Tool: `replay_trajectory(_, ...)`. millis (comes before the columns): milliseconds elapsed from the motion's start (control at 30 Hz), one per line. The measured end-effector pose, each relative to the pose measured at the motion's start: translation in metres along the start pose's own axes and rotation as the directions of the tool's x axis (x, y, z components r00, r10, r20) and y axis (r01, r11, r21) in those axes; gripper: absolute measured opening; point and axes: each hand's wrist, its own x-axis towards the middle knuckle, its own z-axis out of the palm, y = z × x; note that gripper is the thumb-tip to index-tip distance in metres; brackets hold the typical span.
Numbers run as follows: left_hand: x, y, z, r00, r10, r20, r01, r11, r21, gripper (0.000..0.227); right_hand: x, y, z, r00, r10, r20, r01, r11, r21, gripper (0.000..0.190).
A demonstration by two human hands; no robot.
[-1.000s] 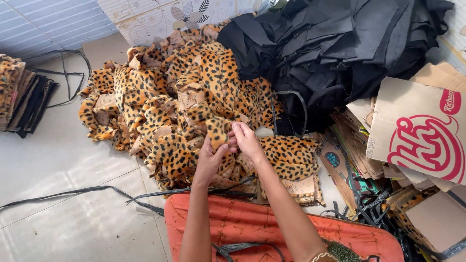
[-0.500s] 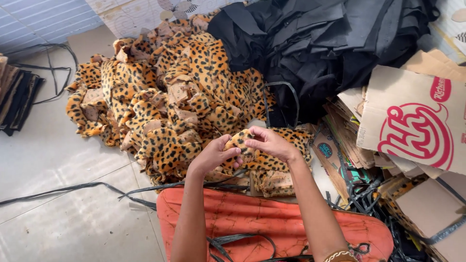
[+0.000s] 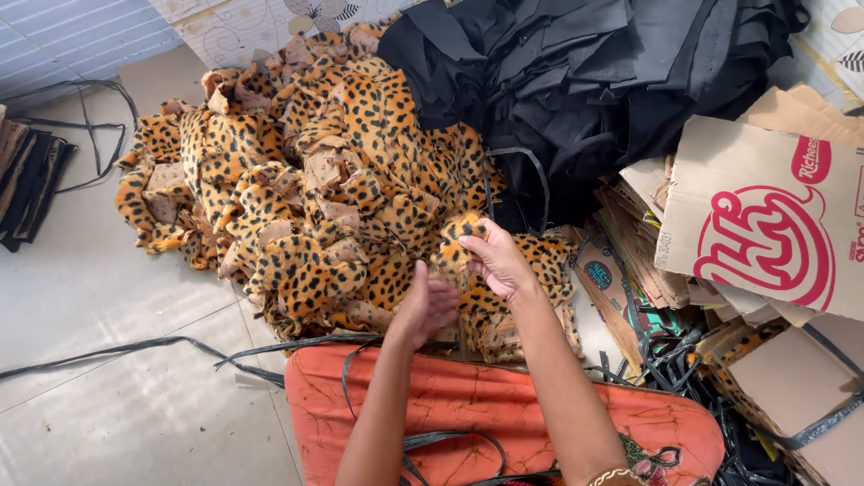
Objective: Picking up, unfolding, and stacking leopard-print fabric pieces from a large pile.
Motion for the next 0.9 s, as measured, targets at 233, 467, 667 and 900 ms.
replay_trajectory(233, 0.038, -0.035, 0.005, 0.974, 0.180, 0.136, -0.056, 0.777, -0.627, 0.059, -0.014, 0.039, -0.014, 0.998, 0.032, -0.046, -0.027, 0.994, 0.109, 0.043)
replay_trajectory(467, 0.047, -0.027, -0.048, 0.765, 0.354, -0.538, -0.292, 0.935, 0.200, 0.063, 0.040, 0.071, -0.004, 0.992, -0.114, -0.048, 0.012, 0.479, -0.878, 0.059)
replay_trajectory(667, 0.012, 0.016, -0.034, 0.294, 0.836, -0.463, -0.331, 0.544, 0.771, 0.051, 0.058, 0.048, 0.055, 0.907, -0.401, 0.126, 0.275, 0.340, -0.899, 0.051)
replay_trajectory(900, 0.008, 0.021, 0.007, 0.971, 0.169, -0.169, -0.214, 0.932, -0.292, 0.090, 0.063, 0.038, 0.063, 0.956, -0.289, 0.051, 0.193, 0.491, -0.850, 0.033)
